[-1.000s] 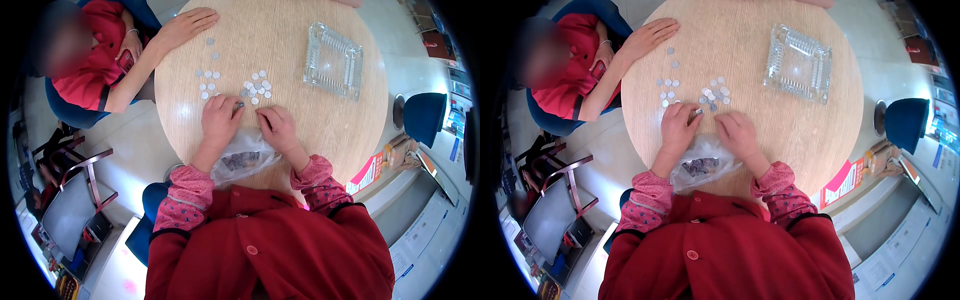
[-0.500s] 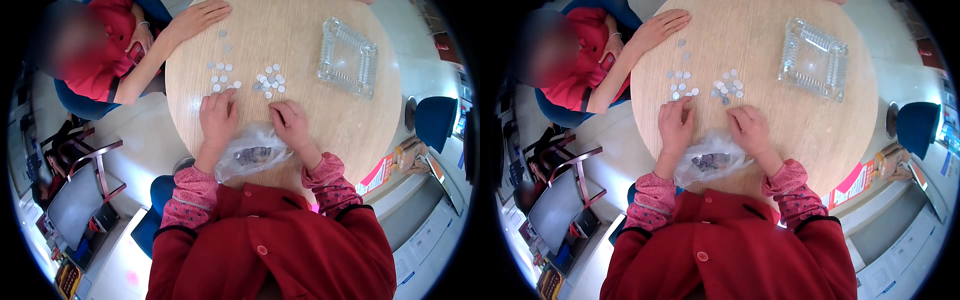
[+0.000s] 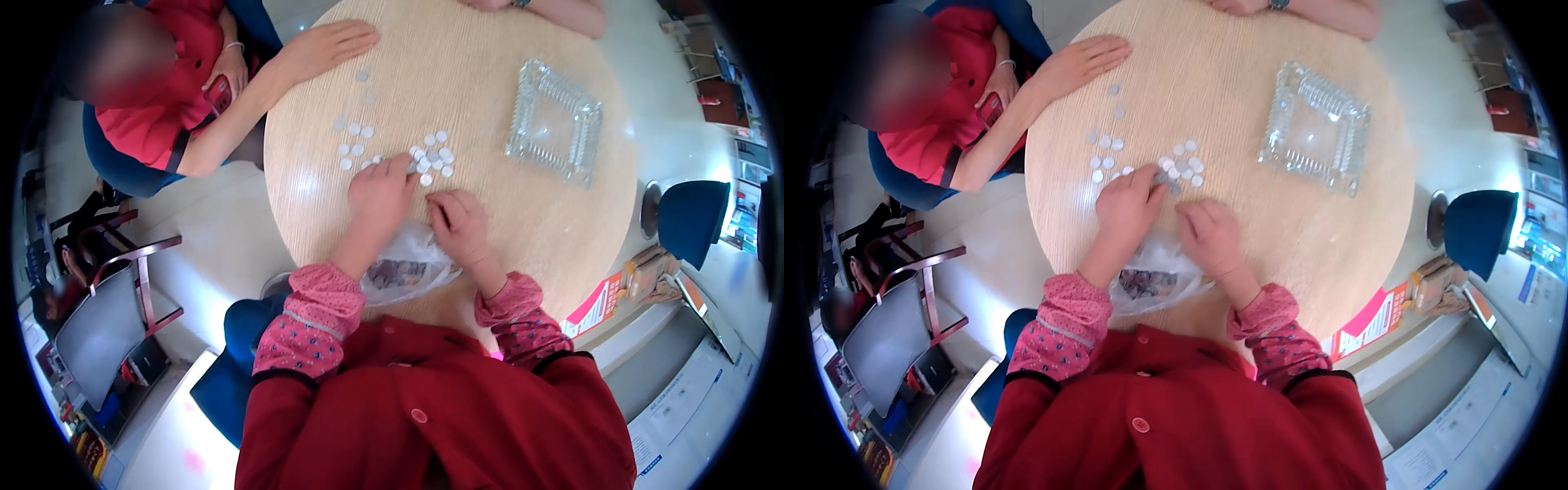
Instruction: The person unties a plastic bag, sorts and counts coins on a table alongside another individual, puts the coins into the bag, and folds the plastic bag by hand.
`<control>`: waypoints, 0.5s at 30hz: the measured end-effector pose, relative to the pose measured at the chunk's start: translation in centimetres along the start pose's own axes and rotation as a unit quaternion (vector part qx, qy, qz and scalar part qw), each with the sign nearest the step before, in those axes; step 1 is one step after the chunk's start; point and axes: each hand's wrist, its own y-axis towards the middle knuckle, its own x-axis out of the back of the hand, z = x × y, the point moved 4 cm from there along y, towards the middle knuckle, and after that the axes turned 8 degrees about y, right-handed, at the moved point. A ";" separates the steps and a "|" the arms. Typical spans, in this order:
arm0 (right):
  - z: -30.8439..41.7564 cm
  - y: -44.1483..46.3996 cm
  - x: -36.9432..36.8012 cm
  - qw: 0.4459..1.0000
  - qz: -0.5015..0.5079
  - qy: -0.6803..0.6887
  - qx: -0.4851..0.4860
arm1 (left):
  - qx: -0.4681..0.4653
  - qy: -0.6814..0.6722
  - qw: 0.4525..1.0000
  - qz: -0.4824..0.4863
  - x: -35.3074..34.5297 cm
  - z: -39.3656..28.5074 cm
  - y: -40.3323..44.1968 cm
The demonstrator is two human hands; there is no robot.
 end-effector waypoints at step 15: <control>-0.1 0.0 0.0 1.000 0.001 0.005 -0.027 | 0.038 0.038 0.999 -0.010 0.4 1.7 -0.4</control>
